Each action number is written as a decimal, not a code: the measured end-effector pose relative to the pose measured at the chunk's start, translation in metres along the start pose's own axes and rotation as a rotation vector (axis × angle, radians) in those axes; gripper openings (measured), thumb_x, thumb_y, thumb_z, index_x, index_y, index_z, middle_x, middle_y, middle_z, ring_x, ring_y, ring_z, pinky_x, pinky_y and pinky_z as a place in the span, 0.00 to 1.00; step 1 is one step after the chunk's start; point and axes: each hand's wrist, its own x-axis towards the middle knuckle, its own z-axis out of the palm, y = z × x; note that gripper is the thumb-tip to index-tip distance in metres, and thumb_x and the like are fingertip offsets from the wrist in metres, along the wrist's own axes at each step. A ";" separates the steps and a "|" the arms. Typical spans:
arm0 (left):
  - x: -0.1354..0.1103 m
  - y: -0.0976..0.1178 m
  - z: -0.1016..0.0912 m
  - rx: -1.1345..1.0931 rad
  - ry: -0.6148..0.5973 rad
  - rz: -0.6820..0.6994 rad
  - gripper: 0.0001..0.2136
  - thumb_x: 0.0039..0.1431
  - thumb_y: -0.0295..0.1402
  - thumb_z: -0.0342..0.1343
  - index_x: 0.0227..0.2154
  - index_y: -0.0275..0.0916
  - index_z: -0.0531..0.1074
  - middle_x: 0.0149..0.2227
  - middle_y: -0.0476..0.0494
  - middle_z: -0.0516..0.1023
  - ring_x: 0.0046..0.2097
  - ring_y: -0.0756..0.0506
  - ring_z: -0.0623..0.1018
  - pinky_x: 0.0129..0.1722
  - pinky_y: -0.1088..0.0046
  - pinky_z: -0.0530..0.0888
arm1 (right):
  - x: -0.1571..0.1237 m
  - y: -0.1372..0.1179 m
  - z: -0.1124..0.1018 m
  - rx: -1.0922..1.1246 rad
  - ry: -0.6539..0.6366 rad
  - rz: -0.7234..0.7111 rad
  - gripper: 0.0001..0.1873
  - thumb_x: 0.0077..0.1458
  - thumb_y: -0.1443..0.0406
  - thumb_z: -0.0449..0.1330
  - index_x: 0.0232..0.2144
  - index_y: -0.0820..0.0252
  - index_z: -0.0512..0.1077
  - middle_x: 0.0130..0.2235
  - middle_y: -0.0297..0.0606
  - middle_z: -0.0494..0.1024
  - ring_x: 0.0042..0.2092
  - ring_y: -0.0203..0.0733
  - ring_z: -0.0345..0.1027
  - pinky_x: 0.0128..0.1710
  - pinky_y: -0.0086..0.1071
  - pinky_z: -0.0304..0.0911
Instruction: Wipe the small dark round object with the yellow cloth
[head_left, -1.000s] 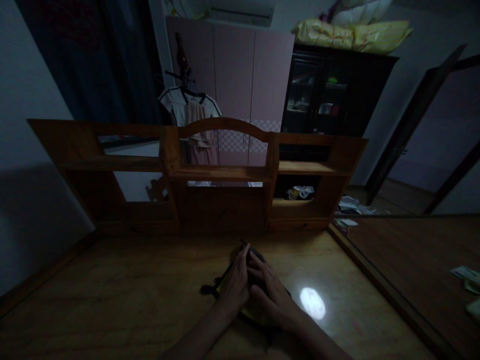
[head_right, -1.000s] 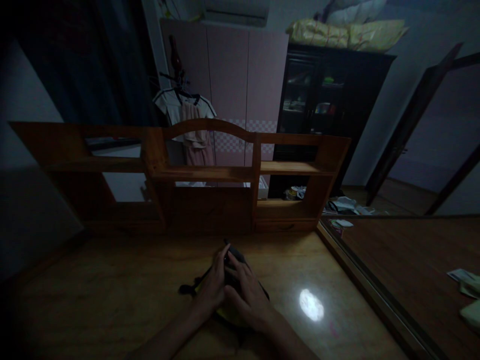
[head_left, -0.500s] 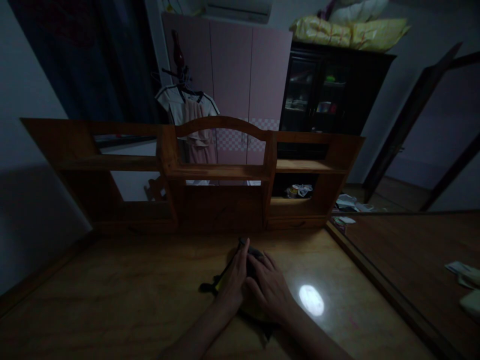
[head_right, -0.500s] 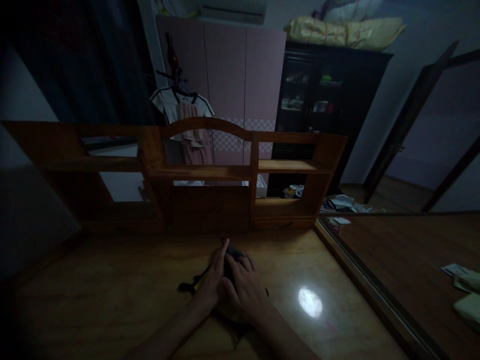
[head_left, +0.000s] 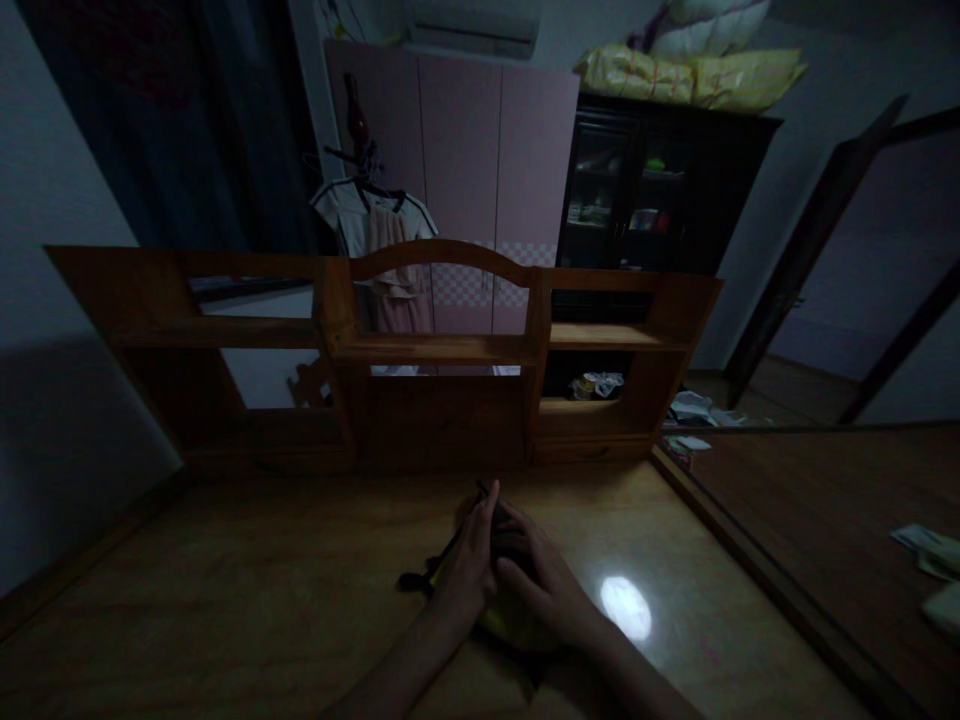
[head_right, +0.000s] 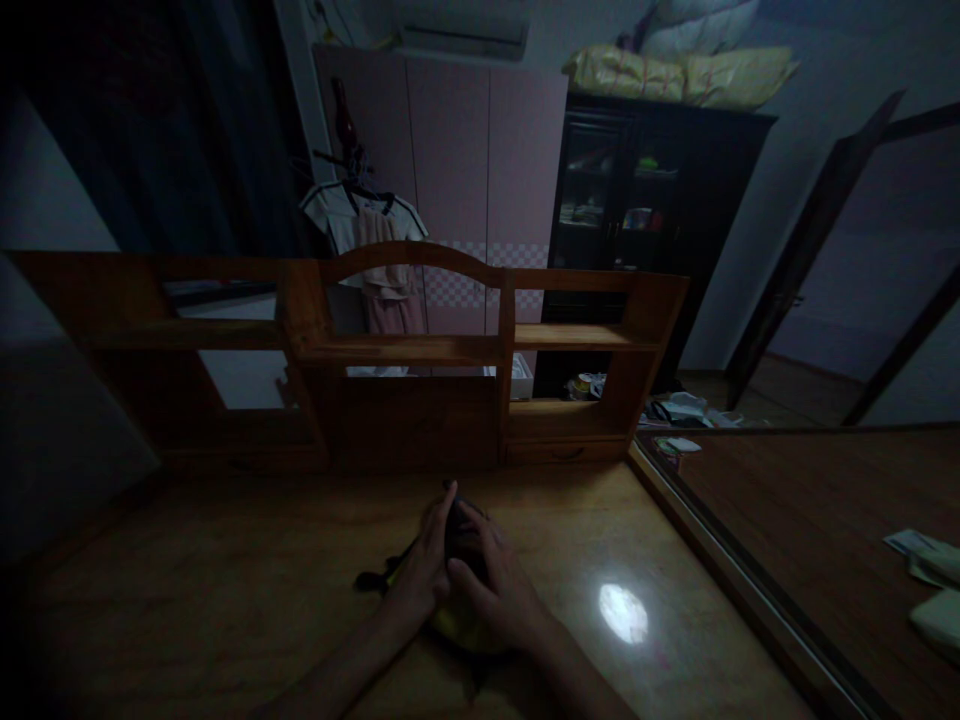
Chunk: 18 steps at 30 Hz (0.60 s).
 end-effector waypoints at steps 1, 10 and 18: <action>0.000 0.000 0.001 0.004 0.004 -0.003 0.37 0.55 0.23 0.46 0.64 0.45 0.35 0.65 0.42 0.46 0.65 0.43 0.50 0.62 0.57 0.54 | 0.001 0.001 -0.001 -0.008 0.011 0.003 0.31 0.62 0.59 0.50 0.64 0.54 0.44 0.58 0.43 0.64 0.59 0.47 0.58 0.56 0.44 0.59; -0.003 -0.004 0.001 0.012 -0.036 0.051 0.32 0.60 0.26 0.43 0.64 0.47 0.36 0.66 0.45 0.45 0.65 0.44 0.49 0.63 0.59 0.52 | 0.007 -0.006 -0.005 -0.330 -0.021 -0.169 0.33 0.61 0.63 0.50 0.64 0.57 0.42 0.52 0.43 0.71 0.54 0.48 0.62 0.63 0.56 0.44; -0.004 -0.001 -0.002 -0.004 -0.041 0.058 0.31 0.61 0.28 0.42 0.65 0.44 0.36 0.66 0.42 0.46 0.65 0.43 0.51 0.63 0.58 0.52 | 0.000 -0.009 0.000 -0.269 -0.028 -0.080 0.37 0.59 0.61 0.53 0.65 0.57 0.41 0.64 0.43 0.54 0.63 0.49 0.48 0.61 0.50 0.51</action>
